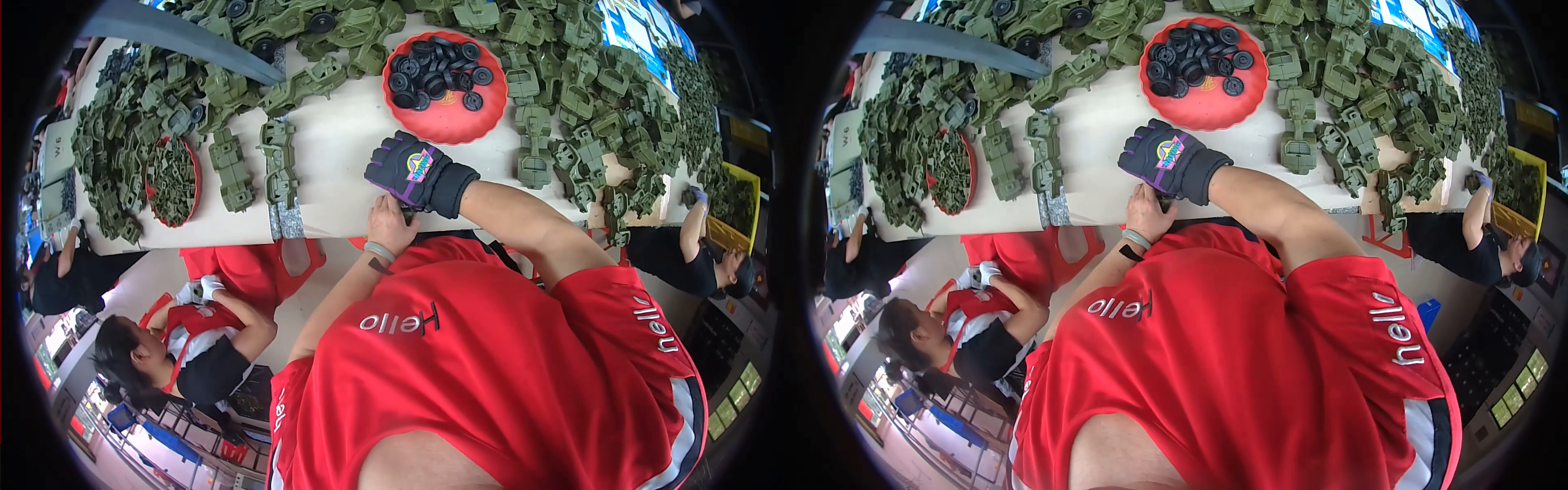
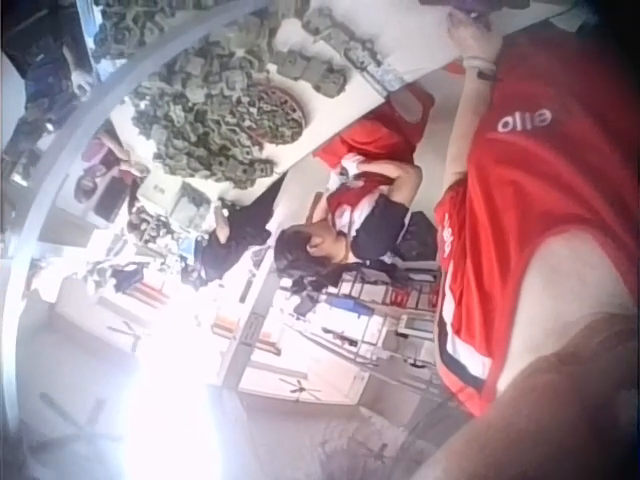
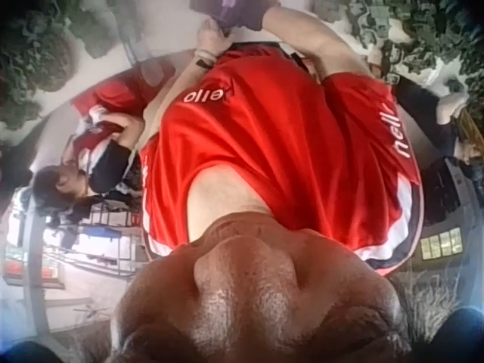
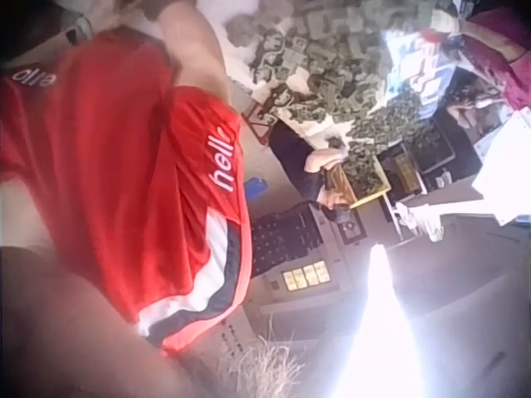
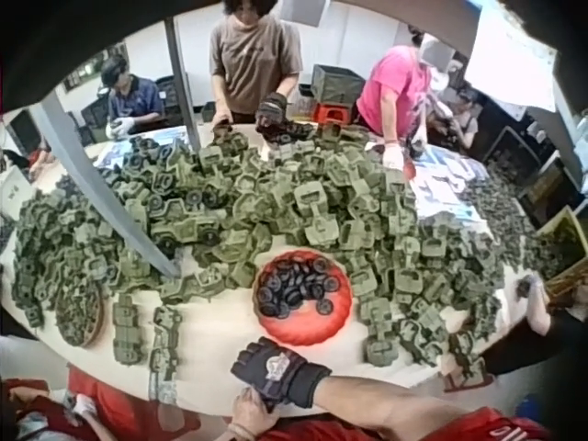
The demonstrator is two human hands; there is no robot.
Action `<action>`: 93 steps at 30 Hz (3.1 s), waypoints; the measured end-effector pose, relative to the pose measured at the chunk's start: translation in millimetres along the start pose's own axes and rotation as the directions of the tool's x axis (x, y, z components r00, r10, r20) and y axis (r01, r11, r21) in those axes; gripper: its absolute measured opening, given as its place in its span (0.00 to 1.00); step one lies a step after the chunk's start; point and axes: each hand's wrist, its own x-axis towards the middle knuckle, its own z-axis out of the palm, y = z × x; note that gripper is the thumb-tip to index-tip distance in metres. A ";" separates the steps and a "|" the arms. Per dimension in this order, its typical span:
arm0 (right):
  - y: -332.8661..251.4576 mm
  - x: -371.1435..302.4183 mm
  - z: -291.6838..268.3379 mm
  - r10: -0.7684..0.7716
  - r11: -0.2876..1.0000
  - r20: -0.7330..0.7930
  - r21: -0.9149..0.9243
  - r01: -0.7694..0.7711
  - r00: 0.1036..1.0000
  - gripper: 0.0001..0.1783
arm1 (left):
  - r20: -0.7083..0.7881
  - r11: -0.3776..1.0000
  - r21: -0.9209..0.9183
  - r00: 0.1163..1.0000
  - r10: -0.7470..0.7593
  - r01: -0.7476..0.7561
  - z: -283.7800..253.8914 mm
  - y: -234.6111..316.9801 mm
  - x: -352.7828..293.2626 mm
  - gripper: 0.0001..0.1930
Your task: The person assembles toy tank models by manually attaching toy tank wheels and toy tank parts to a toy tank chassis.
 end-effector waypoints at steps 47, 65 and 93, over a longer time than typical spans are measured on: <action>16.4 -22.5 24.9 0.453 0.890 -0.130 0.119 -0.440 0.882 0.14 | 0.089 0.994 -0.065 0.992 -0.087 0.093 -0.4 2.2 0.7 0.50; 96.3 -76.6 -51.8 0.640 0.767 -0.338 0.229 -0.599 0.690 0.11 | 0.386 -0.040 -0.878 0.655 -0.649 0.477 52.0 13.6 -9.9 0.51; 43.2 -139.5 5.6 0.608 0.794 -0.108 0.061 -0.605 0.787 0.12 | 0.044 0.939 0.277 0.979 0.198 -0.203 -52.8 9.4 15.0 0.39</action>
